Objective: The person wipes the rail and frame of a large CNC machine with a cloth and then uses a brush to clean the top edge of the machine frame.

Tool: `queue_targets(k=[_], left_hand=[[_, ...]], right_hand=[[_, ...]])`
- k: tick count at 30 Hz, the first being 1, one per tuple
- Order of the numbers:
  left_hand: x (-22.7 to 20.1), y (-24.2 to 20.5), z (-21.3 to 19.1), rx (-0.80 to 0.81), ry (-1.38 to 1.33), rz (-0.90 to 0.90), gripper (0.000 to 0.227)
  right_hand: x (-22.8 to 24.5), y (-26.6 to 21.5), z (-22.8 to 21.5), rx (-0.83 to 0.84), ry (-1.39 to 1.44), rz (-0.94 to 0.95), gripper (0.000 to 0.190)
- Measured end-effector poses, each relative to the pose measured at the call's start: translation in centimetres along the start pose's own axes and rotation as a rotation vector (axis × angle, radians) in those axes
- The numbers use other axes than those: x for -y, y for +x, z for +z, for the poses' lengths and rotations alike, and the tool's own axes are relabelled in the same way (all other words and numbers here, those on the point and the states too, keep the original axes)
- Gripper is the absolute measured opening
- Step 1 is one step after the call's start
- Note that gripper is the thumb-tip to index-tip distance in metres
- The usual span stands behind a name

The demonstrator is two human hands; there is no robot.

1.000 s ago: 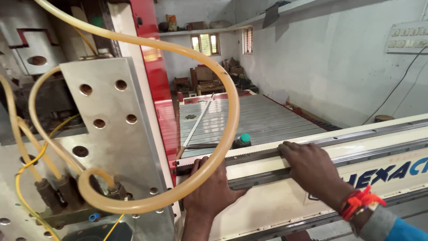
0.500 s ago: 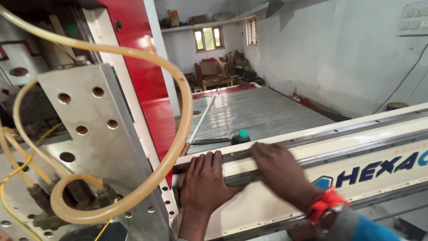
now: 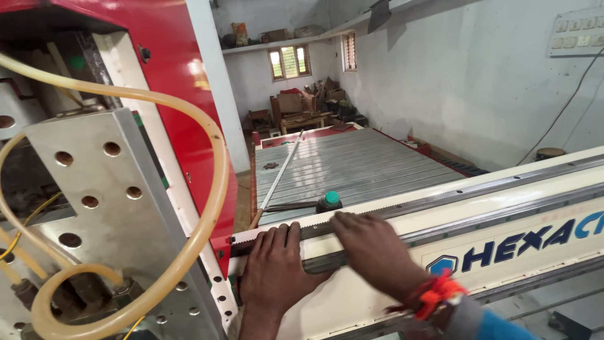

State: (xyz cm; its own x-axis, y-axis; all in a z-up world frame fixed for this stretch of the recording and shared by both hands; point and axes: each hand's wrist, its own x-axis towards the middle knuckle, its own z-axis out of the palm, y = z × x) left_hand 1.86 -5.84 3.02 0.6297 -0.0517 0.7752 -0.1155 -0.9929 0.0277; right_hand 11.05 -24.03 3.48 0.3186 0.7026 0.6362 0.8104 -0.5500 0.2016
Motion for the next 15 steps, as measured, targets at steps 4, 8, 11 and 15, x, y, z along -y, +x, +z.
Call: queue_targets(k=[4, 8, 11, 15], left_hand=[[0.4, -0.3, 0.1, -0.032, 0.014, 0.011, 0.095], [0.5, -0.8, 0.1, 0.031, 0.004, -0.026, 0.091], [0.4, -0.3, -0.4, -0.018, -0.004, 0.007, 0.089], [0.9, -0.5, -0.2, -0.052, 0.010, 0.019, 0.091]], right_hand=[[-5.2, -2.2, -3.3, 0.153, -0.020, 0.213, 0.038], [-1.8, -1.1, -1.3, 0.105, -0.071, 0.145, 0.036], [-0.3, 0.3, -1.2, 0.131, -0.120, 0.014, 0.029], [-3.9, -1.1, -3.1, 0.099, -0.011, 0.081, 0.048]])
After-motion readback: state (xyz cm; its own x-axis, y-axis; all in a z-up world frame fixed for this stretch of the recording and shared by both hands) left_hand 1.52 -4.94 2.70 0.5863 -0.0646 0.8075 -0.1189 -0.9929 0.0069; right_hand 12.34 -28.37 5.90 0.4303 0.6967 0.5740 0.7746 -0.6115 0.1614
